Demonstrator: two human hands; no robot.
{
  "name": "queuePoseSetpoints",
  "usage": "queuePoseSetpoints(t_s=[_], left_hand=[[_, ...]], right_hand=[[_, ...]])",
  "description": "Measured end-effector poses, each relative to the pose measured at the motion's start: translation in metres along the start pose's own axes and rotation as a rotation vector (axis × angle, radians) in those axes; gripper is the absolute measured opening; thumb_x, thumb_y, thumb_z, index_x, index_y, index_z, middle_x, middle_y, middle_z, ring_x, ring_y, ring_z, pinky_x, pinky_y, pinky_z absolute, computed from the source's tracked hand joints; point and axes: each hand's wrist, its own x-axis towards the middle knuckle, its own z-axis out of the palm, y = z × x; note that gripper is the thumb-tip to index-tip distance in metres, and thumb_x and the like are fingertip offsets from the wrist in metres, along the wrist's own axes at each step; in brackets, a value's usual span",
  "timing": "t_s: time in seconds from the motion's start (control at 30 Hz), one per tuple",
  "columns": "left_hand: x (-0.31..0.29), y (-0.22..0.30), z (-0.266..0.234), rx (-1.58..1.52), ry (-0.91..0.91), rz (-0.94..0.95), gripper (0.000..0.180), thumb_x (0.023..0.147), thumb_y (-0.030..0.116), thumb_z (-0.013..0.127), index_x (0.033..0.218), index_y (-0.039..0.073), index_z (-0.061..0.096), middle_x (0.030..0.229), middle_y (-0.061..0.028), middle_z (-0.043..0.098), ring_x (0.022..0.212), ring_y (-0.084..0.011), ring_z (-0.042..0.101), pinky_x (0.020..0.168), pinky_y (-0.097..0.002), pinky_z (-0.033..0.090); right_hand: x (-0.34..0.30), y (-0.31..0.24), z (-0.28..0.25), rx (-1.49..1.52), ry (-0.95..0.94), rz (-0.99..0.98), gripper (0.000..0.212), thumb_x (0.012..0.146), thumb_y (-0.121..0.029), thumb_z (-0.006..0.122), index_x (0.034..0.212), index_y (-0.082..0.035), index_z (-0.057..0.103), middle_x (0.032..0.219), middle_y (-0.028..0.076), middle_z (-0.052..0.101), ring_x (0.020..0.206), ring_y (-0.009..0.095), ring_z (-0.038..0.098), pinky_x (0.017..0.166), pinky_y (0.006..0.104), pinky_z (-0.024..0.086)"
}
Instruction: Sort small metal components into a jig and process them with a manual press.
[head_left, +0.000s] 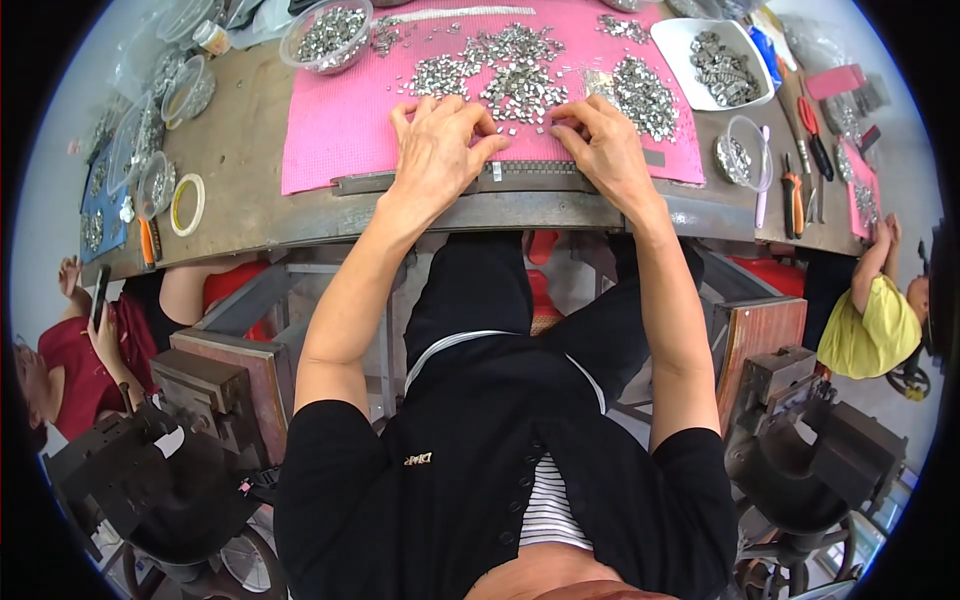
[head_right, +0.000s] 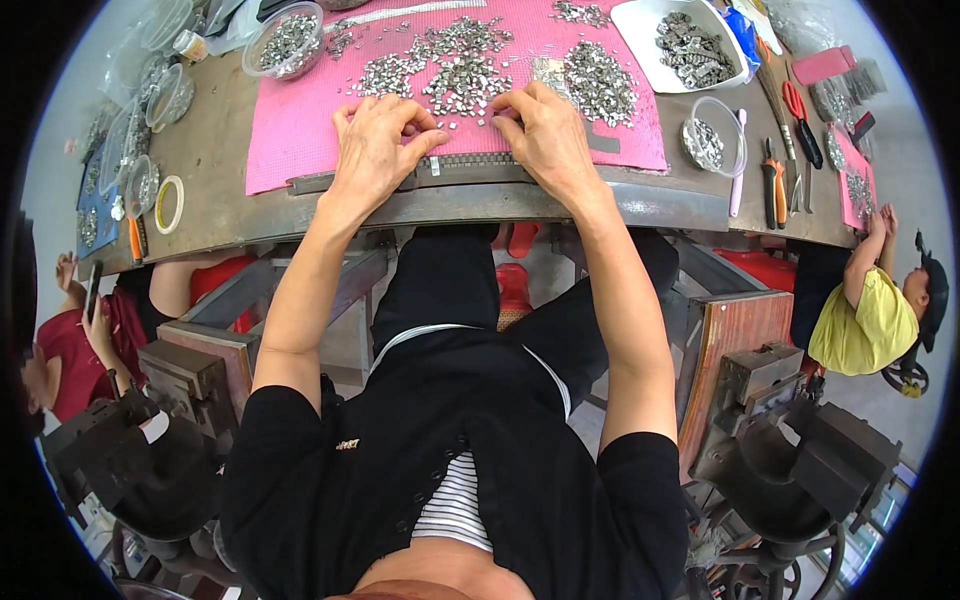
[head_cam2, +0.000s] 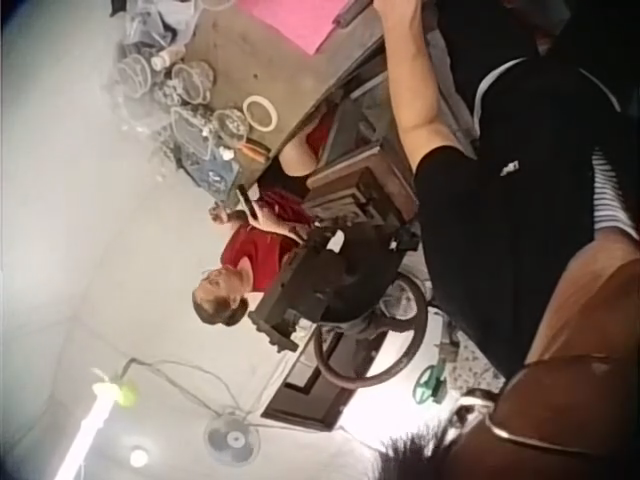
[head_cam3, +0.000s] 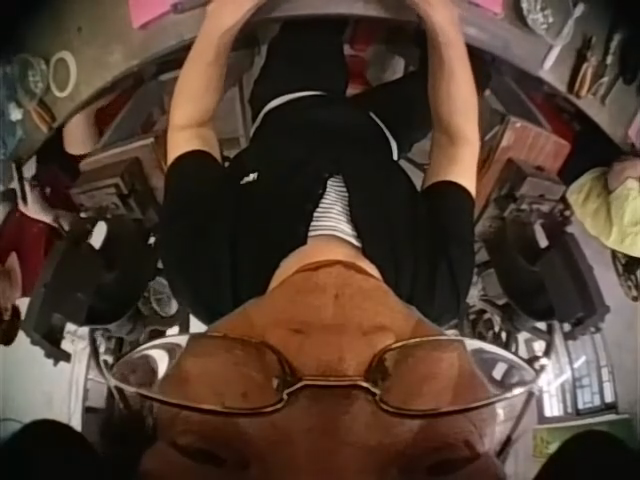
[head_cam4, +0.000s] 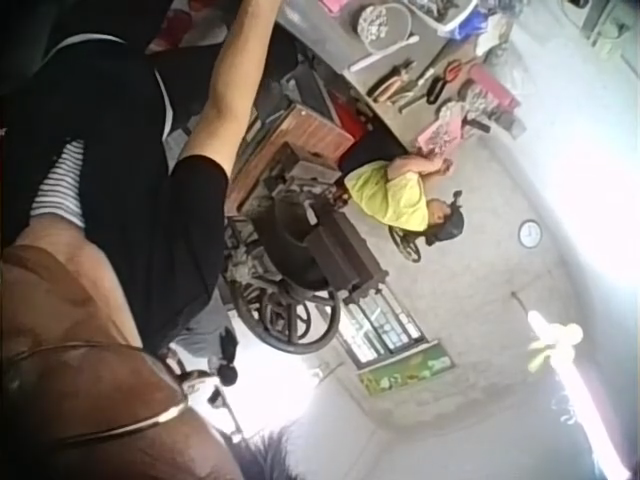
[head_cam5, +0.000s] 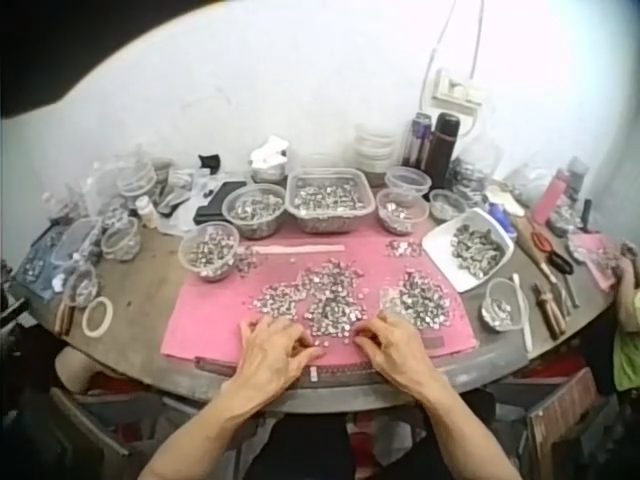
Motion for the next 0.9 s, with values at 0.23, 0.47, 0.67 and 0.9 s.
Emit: queuePoseSetpoints(t_s=[0.23, 0.47, 0.67, 0.9], left_hand=[[-0.004, -0.002, 0.001, 0.030, 0.031, 0.014, 0.016, 0.085, 0.028, 0.077, 0.087, 0.013, 0.076, 0.084, -0.0022, 0.063, 0.089, -0.0232, 0.059, 0.099, -0.0479, 0.031], [-0.002, -0.001, -0.002, -0.009, -0.001, 0.038, 0.013, 0.085, 0.027, 0.077, 0.089, 0.015, 0.077, 0.083, -0.0019, 0.062, 0.089, -0.0218, 0.060, 0.102, -0.0485, 0.029], [-0.002, -0.002, -0.003, 0.039, -0.053, 0.036, 0.015, 0.089, 0.028, 0.075, 0.096, 0.016, 0.077, 0.086, 0.0000, 0.062, 0.091, -0.0198, 0.059, 0.104, -0.0481, 0.029], [-0.004, -0.010, -0.006, -0.048, -0.024, 0.027, 0.009, 0.090, 0.021, 0.072, 0.095, 0.017, 0.078, 0.087, -0.0010, 0.065, 0.093, -0.0220, 0.062, 0.106, -0.0557, 0.028]], right_hand=[[0.005, 0.001, 0.005, -0.078, 0.016, -0.082, 0.012, 0.087, -0.007, 0.074, 0.098, -0.002, 0.073, 0.087, 0.012, 0.065, 0.075, 0.028, 0.065, 0.068, 0.0379, 0.051], [0.002, 0.001, 0.002, -0.076, -0.054, -0.135, 0.011, 0.088, -0.014, 0.074, 0.093, -0.004, 0.071, 0.087, 0.008, 0.064, 0.080, 0.028, 0.064, 0.078, 0.0407, 0.045], [0.002, 0.003, 0.006, -0.021, -0.051, -0.141, 0.010, 0.088, -0.014, 0.074, 0.093, -0.006, 0.071, 0.086, 0.007, 0.063, 0.077, 0.027, 0.062, 0.079, 0.0394, 0.044], [0.005, 0.000, 0.004, -0.018, -0.069, -0.124, 0.010, 0.088, -0.014, 0.074, 0.094, -0.006, 0.073, 0.085, 0.009, 0.063, 0.076, 0.030, 0.064, 0.076, 0.0421, 0.047]])
